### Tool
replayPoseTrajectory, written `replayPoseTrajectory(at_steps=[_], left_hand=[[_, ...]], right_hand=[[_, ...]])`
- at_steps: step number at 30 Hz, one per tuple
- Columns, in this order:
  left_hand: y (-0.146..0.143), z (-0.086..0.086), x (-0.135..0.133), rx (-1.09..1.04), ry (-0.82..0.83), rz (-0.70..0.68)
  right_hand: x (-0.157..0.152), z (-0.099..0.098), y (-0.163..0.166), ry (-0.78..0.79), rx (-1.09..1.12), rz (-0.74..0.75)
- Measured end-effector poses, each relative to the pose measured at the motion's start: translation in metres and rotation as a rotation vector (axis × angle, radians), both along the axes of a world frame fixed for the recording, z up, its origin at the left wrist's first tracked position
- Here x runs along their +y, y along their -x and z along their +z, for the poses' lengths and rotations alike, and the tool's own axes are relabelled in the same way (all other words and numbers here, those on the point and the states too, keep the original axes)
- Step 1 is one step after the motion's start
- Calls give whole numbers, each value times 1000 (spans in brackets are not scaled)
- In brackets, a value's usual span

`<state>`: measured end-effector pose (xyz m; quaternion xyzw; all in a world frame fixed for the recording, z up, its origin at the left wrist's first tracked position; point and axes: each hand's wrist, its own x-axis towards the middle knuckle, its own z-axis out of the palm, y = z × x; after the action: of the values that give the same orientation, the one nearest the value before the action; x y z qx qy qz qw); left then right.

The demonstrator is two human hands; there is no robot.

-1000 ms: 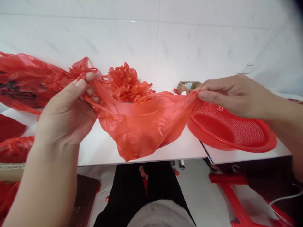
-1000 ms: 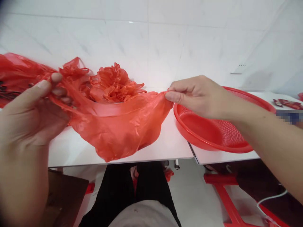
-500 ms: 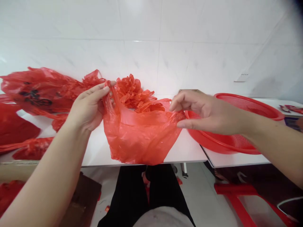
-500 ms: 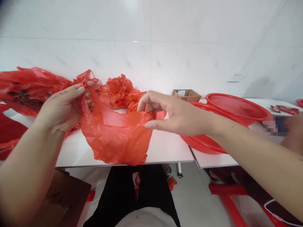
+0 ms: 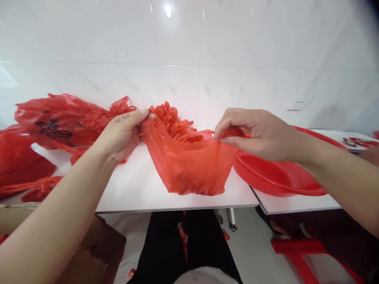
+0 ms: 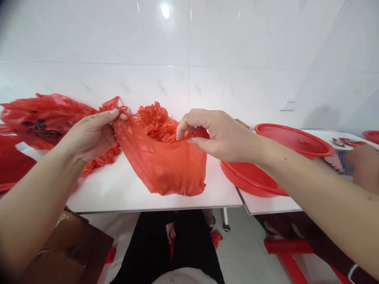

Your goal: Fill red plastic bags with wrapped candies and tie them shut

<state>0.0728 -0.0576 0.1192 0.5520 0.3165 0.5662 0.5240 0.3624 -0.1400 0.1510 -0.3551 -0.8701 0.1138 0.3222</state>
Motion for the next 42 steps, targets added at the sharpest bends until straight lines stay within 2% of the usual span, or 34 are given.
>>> replayPoseTrajectory(at_steps=[3,7,11,14,17,20,22,24,28,32,34,39,42], left_hand=[[2,-1,0,-7,4,-9],[7,3,3,-63,-3,16],[8,6,2,-117,-23,35],[0,5,-8,-131,-59,-107],[-12,5,-24,88,-75,-368],[-26,8,-38,449,-63,-533],[-33,8,-41,601,-88,-533],[-36,6,-40,669,-91,-486],[-34,-4,-29,618,-31,-373],[-32,-12,-23,523,53,-305],[-34,-14,-23,491,116,-328],[-36,-15,-20,420,150,-411],[-31,-14,-16,447,-9,-425]], right_hand=[[-7,2,7,-108,-44,-36],[-7,17,1,-165,-58,-134],[2,30,-8,-5,14,-106],[8,33,-3,132,74,-70],[9,32,19,272,200,34],[11,27,50,418,335,225],[15,21,68,420,388,272],[21,15,79,355,404,248],[36,-7,75,267,389,165],[50,-37,61,380,313,184],[53,-48,58,408,336,215],[32,-50,60,240,514,106],[9,-52,64,250,515,207]])
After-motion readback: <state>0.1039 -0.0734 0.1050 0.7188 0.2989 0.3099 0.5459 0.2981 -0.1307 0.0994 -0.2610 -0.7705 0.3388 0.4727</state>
